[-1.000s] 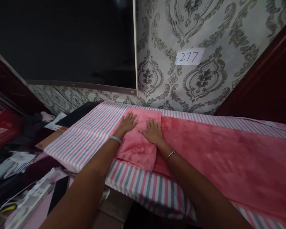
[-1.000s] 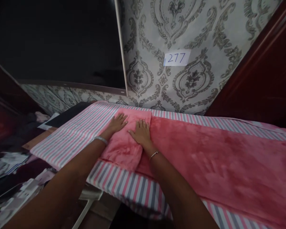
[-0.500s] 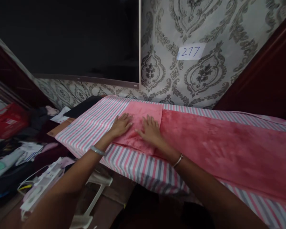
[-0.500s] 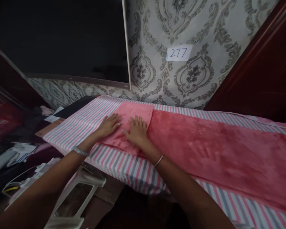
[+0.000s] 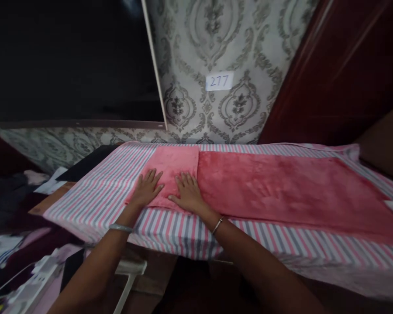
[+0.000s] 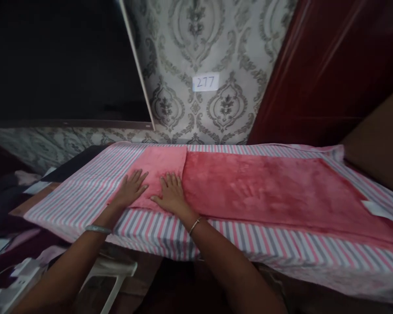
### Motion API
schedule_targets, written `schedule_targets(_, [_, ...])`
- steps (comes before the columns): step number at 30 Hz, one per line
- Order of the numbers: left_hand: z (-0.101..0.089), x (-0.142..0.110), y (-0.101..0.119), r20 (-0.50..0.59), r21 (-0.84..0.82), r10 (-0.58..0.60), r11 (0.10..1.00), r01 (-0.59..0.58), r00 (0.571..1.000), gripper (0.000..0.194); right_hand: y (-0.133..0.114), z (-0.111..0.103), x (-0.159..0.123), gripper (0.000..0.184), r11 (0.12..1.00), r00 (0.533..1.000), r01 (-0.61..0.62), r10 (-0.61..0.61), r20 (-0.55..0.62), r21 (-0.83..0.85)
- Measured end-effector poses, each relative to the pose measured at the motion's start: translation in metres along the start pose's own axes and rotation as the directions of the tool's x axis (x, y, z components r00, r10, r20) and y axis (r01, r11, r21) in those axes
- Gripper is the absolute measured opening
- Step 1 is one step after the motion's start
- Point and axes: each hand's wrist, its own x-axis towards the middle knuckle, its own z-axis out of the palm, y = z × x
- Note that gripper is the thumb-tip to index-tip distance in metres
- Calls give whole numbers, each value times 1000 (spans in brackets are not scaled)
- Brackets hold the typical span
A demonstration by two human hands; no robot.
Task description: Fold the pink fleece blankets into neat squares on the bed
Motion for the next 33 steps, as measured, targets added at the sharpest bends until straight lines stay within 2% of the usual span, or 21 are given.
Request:
schedule_targets(4, [2, 5, -3, 6, 77, 3, 997, -4, 1000, 62, 2, -11, -4, 88, 996, 999, 42, -45, 28, 75])
schedule_targets(8, [-3, 11, -7, 21, 128, 5, 992, -8, 1000, 63, 23, -26, -35, 78, 973, 994, 94, -105, 42, 212])
schedule_targets(11, [-14, 13, -10, 62, 70, -5, 998, 1, 998, 62, 64, -38, -73, 63, 949, 990, 128, -106, -90, 287])
schedule_targets(13, [-21, 18, -10, 77, 2, -21, 1000, 21, 997, 61, 108, -49, -101, 52, 947, 969, 88, -10, -246, 309])
schedule_targets(14, [-23, 22, -7, 53, -25, -35, 999, 36, 998, 62, 134, -56, -116, 46, 946, 937, 37, 79, -339, 321])
schedule_targets(15, [-23, 27, -2, 23, -45, -43, 998, 44, 999, 62, 161, -64, -133, 41, 941, 881, -30, 184, -435, 337])
schedule_targets(16, [-23, 34, 7, -4, -68, -27, 997, 27, 1000, 62, 189, -73, -150, 38, 927, 794, -112, 301, -528, 359])
schedule_targets(17, [-22, 41, 18, -28, -89, 1, 996, -3, 1000, 62, 216, -83, -169, 36, 900, 676, -212, 417, -608, 382])
schedule_targets(20, [-20, 64, 70, -42, -126, 155, 979, -159, 987, 61, 283, -117, -227, 44, 820, 437, -409, 560, -704, 399])
schedule_targets(22, [-21, 79, 110, -36, -126, 259, 957, -262, 965, 61, 312, -138, -263, 49, 761, 308, -505, 599, -739, 406])
schedule_targets(24, [-23, 93, 147, -39, -116, 337, 933, -339, 941, 61, 331, -155, -293, 54, 633, 202, -665, 663, -721, 396])
schedule_targets(26, [-23, 106, 177, -39, -106, 396, 911, -398, 917, 61, 343, -165, -314, 57, 464, 119, -807, 733, -670, 365])
schedule_targets(28, [-18, 114, 199, -35, -99, 437, 894, -438, 899, 61, 351, -171, -328, 58, 337, 64, -880, 783, -619, 336])
schedule_targets(31, [-2, 115, 218, -14, -88, 474, 877, -473, 881, 61, 360, -175, -340, 58, 243, 29, -919, 826, -563, 309])
schedule_targets(33, [11, 110, 225, -18, -70, 481, 874, -481, 877, 61, 366, -177, -345, 57, 200, 34, -944, 851, -524, 264])
